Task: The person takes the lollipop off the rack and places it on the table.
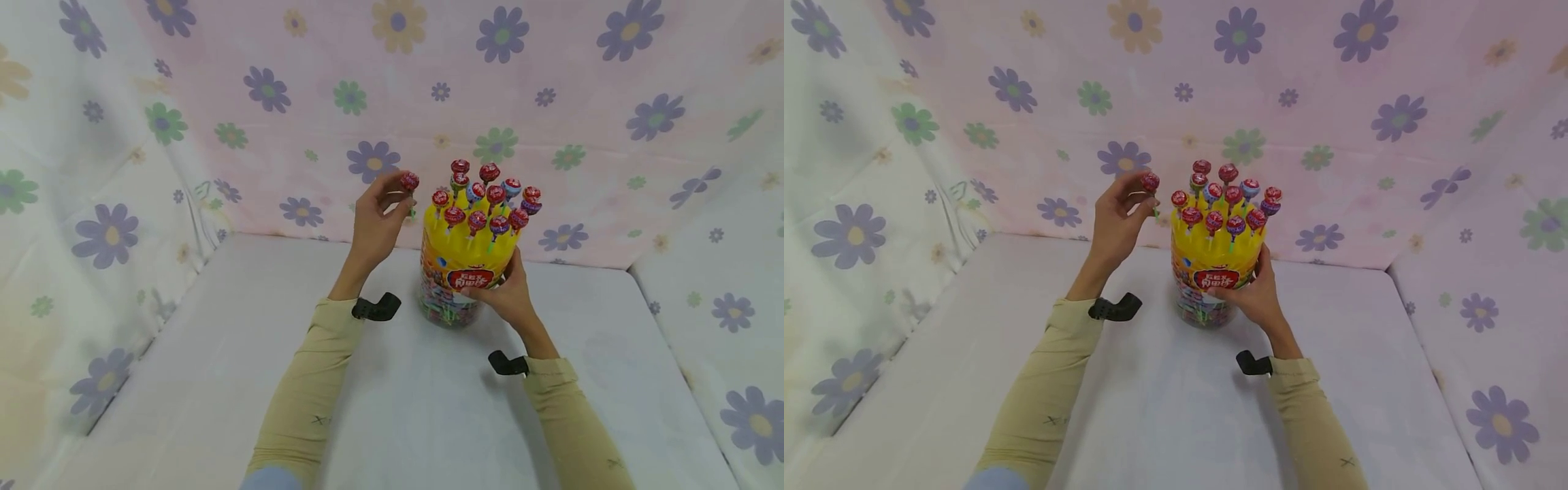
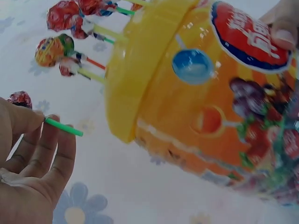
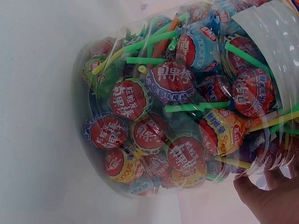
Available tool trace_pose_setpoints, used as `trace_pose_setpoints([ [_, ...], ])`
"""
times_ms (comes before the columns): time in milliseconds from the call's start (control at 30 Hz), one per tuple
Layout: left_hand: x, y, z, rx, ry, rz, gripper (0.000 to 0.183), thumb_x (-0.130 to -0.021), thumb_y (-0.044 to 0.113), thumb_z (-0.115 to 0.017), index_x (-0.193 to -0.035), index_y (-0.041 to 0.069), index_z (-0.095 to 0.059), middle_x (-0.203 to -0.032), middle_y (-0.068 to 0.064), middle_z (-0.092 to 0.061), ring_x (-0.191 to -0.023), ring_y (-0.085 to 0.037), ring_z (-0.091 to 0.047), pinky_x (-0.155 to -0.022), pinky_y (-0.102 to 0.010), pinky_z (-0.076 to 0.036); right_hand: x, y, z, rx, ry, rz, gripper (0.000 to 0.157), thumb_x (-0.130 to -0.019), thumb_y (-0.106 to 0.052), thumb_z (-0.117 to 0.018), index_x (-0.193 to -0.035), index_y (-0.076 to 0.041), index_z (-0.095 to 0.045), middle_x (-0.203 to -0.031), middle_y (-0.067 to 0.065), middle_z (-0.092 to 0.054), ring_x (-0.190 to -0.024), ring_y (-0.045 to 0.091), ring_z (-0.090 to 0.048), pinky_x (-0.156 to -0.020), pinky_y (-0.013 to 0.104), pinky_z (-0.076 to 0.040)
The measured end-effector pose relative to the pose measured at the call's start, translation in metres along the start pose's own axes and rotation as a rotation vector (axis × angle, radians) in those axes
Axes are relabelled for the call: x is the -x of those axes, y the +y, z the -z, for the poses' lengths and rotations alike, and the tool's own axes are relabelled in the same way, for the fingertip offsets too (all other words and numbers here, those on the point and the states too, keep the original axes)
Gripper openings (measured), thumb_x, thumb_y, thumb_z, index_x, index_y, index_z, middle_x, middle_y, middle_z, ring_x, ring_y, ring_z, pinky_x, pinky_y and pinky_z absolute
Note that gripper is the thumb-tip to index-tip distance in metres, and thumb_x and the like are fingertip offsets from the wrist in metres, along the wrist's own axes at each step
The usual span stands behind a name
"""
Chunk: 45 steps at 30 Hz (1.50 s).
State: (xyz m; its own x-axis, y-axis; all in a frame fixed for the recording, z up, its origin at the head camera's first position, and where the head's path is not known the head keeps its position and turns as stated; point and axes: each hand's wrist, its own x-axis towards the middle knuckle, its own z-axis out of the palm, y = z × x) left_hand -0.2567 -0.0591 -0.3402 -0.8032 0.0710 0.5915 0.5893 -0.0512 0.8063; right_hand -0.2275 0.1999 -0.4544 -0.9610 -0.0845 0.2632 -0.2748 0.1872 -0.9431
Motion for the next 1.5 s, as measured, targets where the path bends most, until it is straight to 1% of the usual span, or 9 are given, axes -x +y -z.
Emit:
trace_pose_setpoints([
  [100, 0.01, -0.008, 0.009, 0.007, -0.009, 0.043, 0.04, -0.098, -0.007, -0.059, -0.137, -0.007, -0.054, -0.122, -0.024, -0.06, -0.104, -0.027, -0.066, -0.09, -0.028, -0.059, -0.001, 0.0, 0.0, -0.003, 0.0, -0.005, 0.089, -0.082, -0.008, -0.085, -0.151, -0.021, -0.03, -0.145, 0.006, -0.049, -0.134, 0.023, -0.049, -0.117, 0.055, -0.038],
  [200, 0.022, -0.018, 0.017, 0.007, 0.007, 0.108, 0.041, -0.097, -0.008, -0.06, -0.138, -0.007, -0.054, -0.121, -0.023, -0.061, -0.1, -0.018, -0.066, -0.086, -0.025, -0.059, -0.001, -0.001, 0.0, -0.012, -0.003, -0.002, 0.089, -0.082, -0.008, -0.085, -0.151, -0.021, -0.03, -0.145, 0.005, -0.049, -0.134, 0.023, -0.049, -0.117, 0.054, -0.038],
  [433, 0.057, -0.054, 0.028, 0.057, 0.078, 0.302, 0.041, -0.095, -0.009, -0.061, -0.136, -0.006, -0.056, -0.118, -0.023, -0.063, -0.099, -0.024, -0.068, -0.08, -0.025, -0.061, 0.001, -0.003, 0.001, -0.018, -0.012, -0.014, 0.089, -0.083, -0.008, -0.085, -0.152, -0.022, -0.03, -0.147, 0.005, -0.048, -0.135, 0.023, -0.048, -0.117, 0.055, -0.038],
  [633, 0.084, -0.086, 0.033, 0.055, 0.1, 0.471, 0.039, -0.094, -0.008, -0.064, -0.132, -0.003, -0.061, -0.112, -0.018, -0.067, -0.086, -0.013, -0.071, -0.075, -0.025, -0.062, 0.0, -0.001, 0.002, -0.009, -0.015, -0.022, 0.09, -0.083, -0.009, -0.085, -0.153, -0.021, -0.03, -0.147, 0.006, -0.048, -0.137, 0.025, -0.047, -0.118, 0.055, -0.037],
  [800, 0.097, -0.106, 0.033, 0.044, 0.113, 0.578, 0.038, -0.092, -0.009, -0.064, -0.13, -0.005, -0.062, -0.116, -0.034, -0.064, -0.078, -0.01, -0.07, -0.07, -0.022, -0.061, 0.0, 0.0, 0.004, 0.003, -0.013, -0.012, 0.09, -0.082, -0.007, -0.085, -0.153, -0.021, -0.03, -0.147, 0.006, -0.048, -0.136, 0.024, -0.047, -0.118, 0.056, -0.037],
  [933, 0.103, -0.115, 0.033, -0.038, 0.136, 0.655, 0.038, -0.09, -0.008, -0.066, -0.128, -0.007, -0.062, -0.114, -0.034, -0.066, -0.077, -0.009, -0.07, -0.066, -0.019, -0.059, -0.001, -0.001, 0.005, 0.001, -0.021, 0.001, 0.09, -0.082, -0.006, -0.085, -0.152, -0.021, -0.03, -0.147, 0.007, -0.049, -0.136, 0.025, -0.048, -0.117, 0.057, -0.037],
  [1133, 0.106, -0.125, 0.029, -0.163, 0.13, 0.708, 0.037, -0.087, -0.005, -0.071, -0.124, -0.007, -0.066, -0.107, -0.028, -0.072, -0.082, -0.016, -0.073, -0.064, -0.019, -0.059, -0.001, -0.003, 0.005, 0.0, -0.024, -0.017, 0.091, -0.082, -0.007, -0.085, -0.152, -0.022, -0.03, -0.147, 0.007, -0.048, -0.137, 0.027, -0.047, -0.117, 0.057, -0.037],
  [1300, 0.108, -0.131, 0.026, -0.249, 0.113, 0.708, 0.035, -0.086, -0.001, -0.074, -0.121, -0.006, -0.068, -0.104, -0.025, -0.073, -0.085, -0.022, -0.075, -0.064, -0.02, -0.058, -0.001, -0.003, 0.005, -0.006, -0.027, -0.038, 0.091, -0.082, -0.008, -0.086, -0.152, -0.023, -0.03, -0.147, 0.006, -0.048, -0.136, 0.026, -0.048, -0.118, 0.055, -0.037],
  [1500, 0.109, -0.137, 0.023, -0.376, 0.074, 0.683, 0.031, -0.086, 0.001, -0.075, -0.116, -0.003, -0.07, -0.096, -0.02, -0.075, -0.078, -0.021, -0.074, -0.064, -0.021, -0.056, -0.001, -0.004, 0.005, -0.009, -0.019, -0.034, 0.091, -0.081, -0.006, -0.085, -0.152, -0.021, -0.03, -0.147, 0.007, -0.048, -0.136, 0.025, -0.048, -0.118, 0.055, -0.036],
])
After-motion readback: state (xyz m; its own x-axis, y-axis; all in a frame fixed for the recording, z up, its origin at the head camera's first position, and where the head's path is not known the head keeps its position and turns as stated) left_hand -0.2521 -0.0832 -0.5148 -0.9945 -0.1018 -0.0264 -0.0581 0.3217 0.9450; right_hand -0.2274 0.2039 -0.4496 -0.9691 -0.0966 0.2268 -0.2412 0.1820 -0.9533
